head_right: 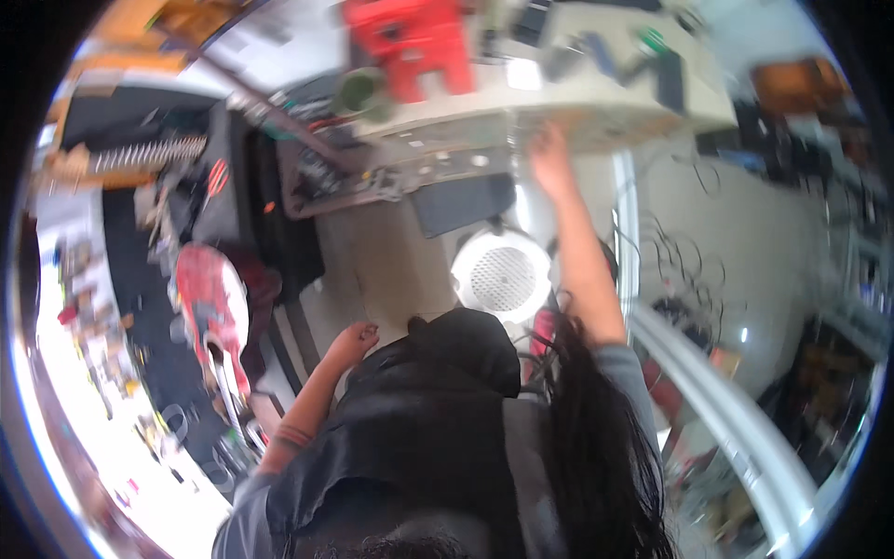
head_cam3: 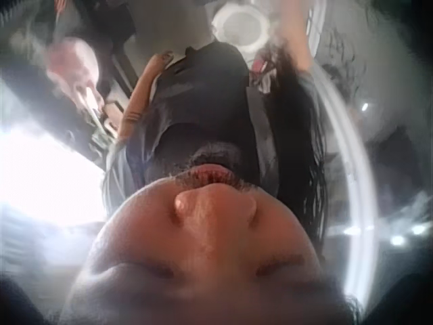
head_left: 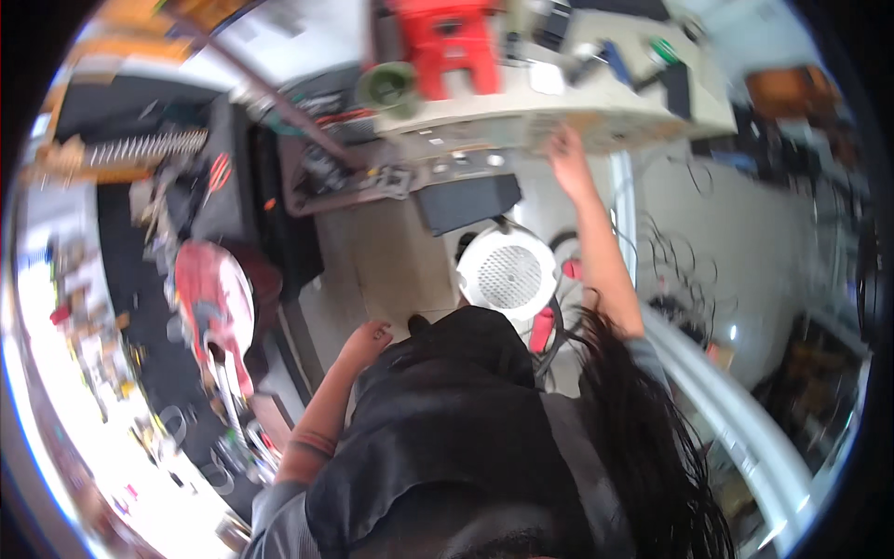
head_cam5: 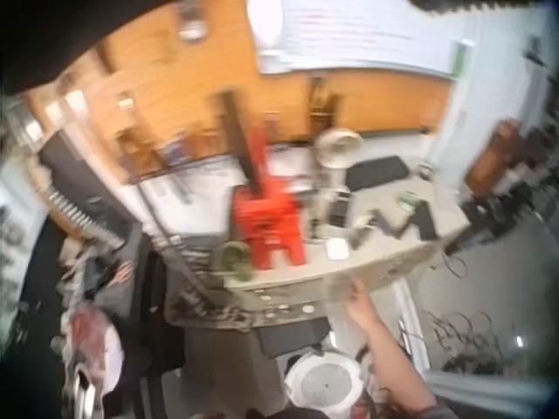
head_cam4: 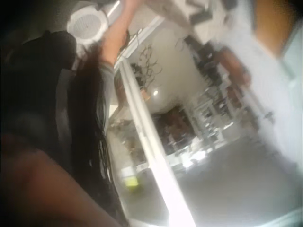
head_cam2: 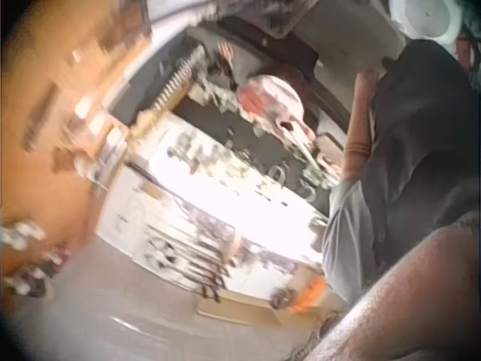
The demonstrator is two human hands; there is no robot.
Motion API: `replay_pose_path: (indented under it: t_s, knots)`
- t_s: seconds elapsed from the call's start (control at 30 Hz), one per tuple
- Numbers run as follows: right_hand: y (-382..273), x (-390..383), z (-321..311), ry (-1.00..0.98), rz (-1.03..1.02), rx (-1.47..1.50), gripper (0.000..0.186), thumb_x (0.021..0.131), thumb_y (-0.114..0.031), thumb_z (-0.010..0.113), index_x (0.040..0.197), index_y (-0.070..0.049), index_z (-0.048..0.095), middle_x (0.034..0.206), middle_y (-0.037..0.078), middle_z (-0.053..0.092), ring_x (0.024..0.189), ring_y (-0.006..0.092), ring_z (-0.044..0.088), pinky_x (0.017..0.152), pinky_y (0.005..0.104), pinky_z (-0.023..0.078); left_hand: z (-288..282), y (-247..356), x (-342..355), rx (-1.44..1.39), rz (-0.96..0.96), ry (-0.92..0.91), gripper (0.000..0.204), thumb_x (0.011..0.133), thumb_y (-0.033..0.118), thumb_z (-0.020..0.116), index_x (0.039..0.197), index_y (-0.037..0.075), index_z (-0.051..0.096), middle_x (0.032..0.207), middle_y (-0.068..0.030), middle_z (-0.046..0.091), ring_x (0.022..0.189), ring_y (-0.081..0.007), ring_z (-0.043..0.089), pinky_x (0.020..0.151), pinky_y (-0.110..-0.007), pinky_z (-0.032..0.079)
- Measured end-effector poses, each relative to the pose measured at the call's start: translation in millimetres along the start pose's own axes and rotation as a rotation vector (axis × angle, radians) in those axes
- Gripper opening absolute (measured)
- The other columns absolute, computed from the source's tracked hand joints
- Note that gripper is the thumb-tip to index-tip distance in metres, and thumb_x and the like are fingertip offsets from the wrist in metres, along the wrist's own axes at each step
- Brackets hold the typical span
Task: The person files the fretboard of a red acoustic guitar using a metal file and a white paper guide. They then use a brush to clean the fretboard and headstock, and briefly handle a power drill before returning to the guitar.
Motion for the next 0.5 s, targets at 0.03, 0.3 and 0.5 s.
replay_pose_path:
  t_s: [0.03,0.3,0.5]
  knots:
    - [8.3,-17.7,2.2,-0.054,0.037,-0.074,0.056,0.112,-0.017,0.06,0.162,0.007,0.049,0.162,0.031,0.056,0.151,0.042,0.056,0.13,0.0454,0.041,5.0,-6.2,-5.5,-0.059,0.01,0.023,0.046,0.102,0.033,0.074,0.139,0.006,0.074,0.125,-0.0202,0.079,0.117,-0.0383,0.076,0.104,-0.047,0.059]
    - [194.4,-269.4,23.0,-0.964,0.356,-0.71,0.025,0.107,-0.017,0.064,0.124,0.0,0.07,0.109,0.022,0.074,0.095,0.0353,0.074,0.082,0.0489,0.058,77.0,-97.0,-61.4,-0.251,-0.044,0.194,0.044,0.1,0.032,0.071,0.135,0.006,0.076,0.122,-0.0209,0.08,0.117,-0.0405,0.075,0.101,-0.051,0.059]
    - [227.8,-373.9,9.8,-1.448,0.962,-0.494,0.019,0.098,-0.008,0.066,0.114,-0.007,0.077,0.091,0.006,0.072,0.062,0.0187,0.062,0.052,0.0335,0.048,157.6,-203.9,-135.5,-0.337,-0.12,0.371,0.043,0.099,0.03,0.073,0.134,0.005,0.076,0.123,-0.0222,0.08,0.119,-0.0424,0.075,0.104,-0.052,0.058]
Point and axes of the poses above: each hand's wrist, its own x-axis towards the middle knuckle, its own z-axis out of the palm, y = z × x, the point moved 4 cm from there along x, towards the middle knuckle
